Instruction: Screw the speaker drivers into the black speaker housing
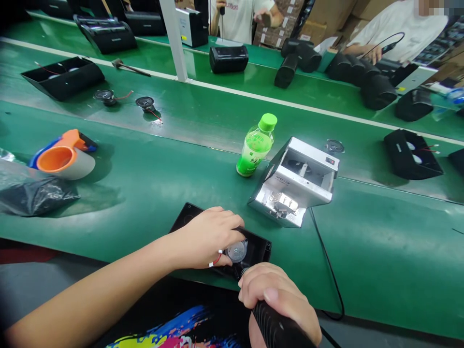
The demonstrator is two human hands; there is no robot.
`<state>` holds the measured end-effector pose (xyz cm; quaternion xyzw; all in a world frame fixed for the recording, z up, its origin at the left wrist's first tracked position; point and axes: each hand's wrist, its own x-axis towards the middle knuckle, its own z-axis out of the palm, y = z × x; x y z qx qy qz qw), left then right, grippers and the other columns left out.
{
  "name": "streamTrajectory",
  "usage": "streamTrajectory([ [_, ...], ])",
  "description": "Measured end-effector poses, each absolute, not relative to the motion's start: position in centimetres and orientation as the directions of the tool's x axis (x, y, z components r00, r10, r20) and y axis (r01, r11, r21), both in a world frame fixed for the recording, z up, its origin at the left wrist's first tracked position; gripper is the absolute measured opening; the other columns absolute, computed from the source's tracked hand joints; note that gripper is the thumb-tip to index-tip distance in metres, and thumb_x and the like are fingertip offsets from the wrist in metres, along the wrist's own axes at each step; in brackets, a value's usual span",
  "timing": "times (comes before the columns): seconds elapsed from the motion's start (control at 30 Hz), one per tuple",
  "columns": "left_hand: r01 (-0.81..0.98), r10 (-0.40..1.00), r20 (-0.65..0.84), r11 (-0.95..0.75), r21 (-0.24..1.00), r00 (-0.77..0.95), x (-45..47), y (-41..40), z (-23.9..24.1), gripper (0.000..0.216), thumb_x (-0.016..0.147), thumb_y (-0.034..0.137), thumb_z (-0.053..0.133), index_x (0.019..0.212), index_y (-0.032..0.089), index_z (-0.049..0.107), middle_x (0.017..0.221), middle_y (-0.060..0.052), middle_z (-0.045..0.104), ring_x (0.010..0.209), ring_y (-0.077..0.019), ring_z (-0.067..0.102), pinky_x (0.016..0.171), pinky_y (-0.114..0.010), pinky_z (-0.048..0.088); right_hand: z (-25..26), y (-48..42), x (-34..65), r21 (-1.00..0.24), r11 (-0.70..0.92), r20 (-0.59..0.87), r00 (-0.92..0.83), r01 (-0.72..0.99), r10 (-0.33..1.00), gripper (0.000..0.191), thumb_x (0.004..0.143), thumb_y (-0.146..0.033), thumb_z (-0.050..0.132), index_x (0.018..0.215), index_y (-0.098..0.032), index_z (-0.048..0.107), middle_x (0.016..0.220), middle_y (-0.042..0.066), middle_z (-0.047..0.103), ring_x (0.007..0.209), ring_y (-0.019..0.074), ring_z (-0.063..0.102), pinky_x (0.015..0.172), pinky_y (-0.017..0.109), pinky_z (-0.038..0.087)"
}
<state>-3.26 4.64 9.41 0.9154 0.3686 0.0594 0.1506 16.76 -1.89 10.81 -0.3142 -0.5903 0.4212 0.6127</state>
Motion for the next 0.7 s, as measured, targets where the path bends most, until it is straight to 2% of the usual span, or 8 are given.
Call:
streamTrajectory([
  [0.07,0.654,0.696,0.012,-0.681,0.330,0.718,-3.3,4.6,9.3,0.042,0.086,0.048,0.092,0.114,0.021,0.078,0.122,-0.006,0.072,0.107,-0.0272,0.069,0.089,-0.043,0.049,10.5,-1.9,16.6,-0.894,0.419,0.430,-0.038,-0.156,0.902,0.027,0.108,-0.023,0.055,0.093,-0.028,0.078,0.067,0.000,0.071,0.059,0.0220,0.068,0.059,0.039,0.061],
  [0.17,0.637,0.695,0.057,-0.686,0.352,0.717,-3.5,4.5,9.2,0.045,0.084,0.047,0.094,0.117,0.020,0.078,0.130,-0.007,0.073,0.113,-0.0275,0.070,0.094,-0.044,0.051,10.0,-1.7,16.1,-0.871,0.450,0.461,-0.012,-0.197,0.887,0.025,0.110,-0.029,0.054,0.105,-0.029,0.079,0.070,-0.001,0.073,0.059,0.0207,0.067,0.058,0.038,0.061],
  [0.2,0.630,0.694,0.073,-0.689,0.358,0.717,-3.6,4.4,9.1,0.047,0.084,0.046,0.094,0.119,0.020,0.077,0.132,-0.008,0.072,0.116,-0.0278,0.071,0.097,-0.044,0.052,9.9,-1.6,16.0,-0.852,0.478,0.486,0.014,-0.216,0.874,0.026,0.112,-0.038,0.054,0.112,-0.031,0.079,0.070,-0.002,0.072,0.056,0.0196,0.065,0.056,0.037,0.060],
  [0.33,0.616,0.698,0.139,-0.694,0.372,0.702,-4.1,4.1,8.9,0.048,0.085,0.042,0.094,0.123,0.019,0.076,0.147,-0.013,0.068,0.133,-0.0310,0.067,0.119,-0.049,0.048,11.4,-0.4,16.5,-0.841,0.485,0.479,0.087,-0.240,0.874,0.067,0.103,-0.085,0.043,0.125,-0.029,0.074,0.065,-0.003,0.068,0.047,0.0185,0.058,0.050,0.036,0.055],
  [0.43,0.614,0.721,0.202,-0.678,0.404,0.663,-4.4,3.2,8.9,0.035,0.092,0.035,0.087,0.122,0.021,0.076,0.155,-0.013,0.064,0.145,-0.0301,0.059,0.130,-0.053,0.039,14.1,2.2,18.3,-0.832,0.504,0.486,0.133,-0.232,0.864,0.055,0.099,-0.075,0.064,0.137,-0.034,0.067,0.072,-0.002,0.072,0.051,0.0232,0.059,0.054,0.043,0.057],
  [0.53,0.694,0.805,0.293,-0.593,0.408,0.516,-4.2,1.4,9.0,0.010,0.101,0.025,0.073,0.110,0.024,0.078,0.143,-0.010,0.069,0.133,-0.0310,0.063,0.114,-0.054,0.049,16.2,6.5,19.4,-0.743,0.648,0.619,0.196,-0.170,0.761,0.054,0.092,-0.072,0.074,0.126,-0.031,0.072,0.075,0.000,0.076,0.055,0.0261,0.063,0.057,0.047,0.060],
  [0.63,0.758,0.863,0.352,-0.493,0.427,0.363,-3.4,-1.0,8.5,0.013,0.105,0.022,0.065,0.100,0.023,0.077,0.108,-0.007,0.072,0.097,-0.0265,0.065,0.084,-0.045,0.051,16.2,10.5,19.0,-0.666,0.731,0.715,0.150,-0.150,0.682,0.068,0.089,-0.089,0.061,0.107,-0.025,0.074,0.062,-0.001,0.070,0.044,0.0236,0.060,0.042,0.040,0.054],
  [0.7,0.749,0.862,0.362,-0.493,0.442,0.355,-2.9,-2.4,7.8,0.011,0.104,0.024,0.065,0.104,0.022,0.076,0.096,-0.004,0.069,0.084,-0.0233,0.061,0.075,-0.042,0.046,15.5,12.0,18.4,-0.646,0.745,0.747,0.065,-0.163,0.662,0.072,0.091,-0.092,0.053,0.101,-0.023,0.073,0.056,-0.002,0.067,0.038,0.0214,0.057,0.037,0.036,0.050],
])
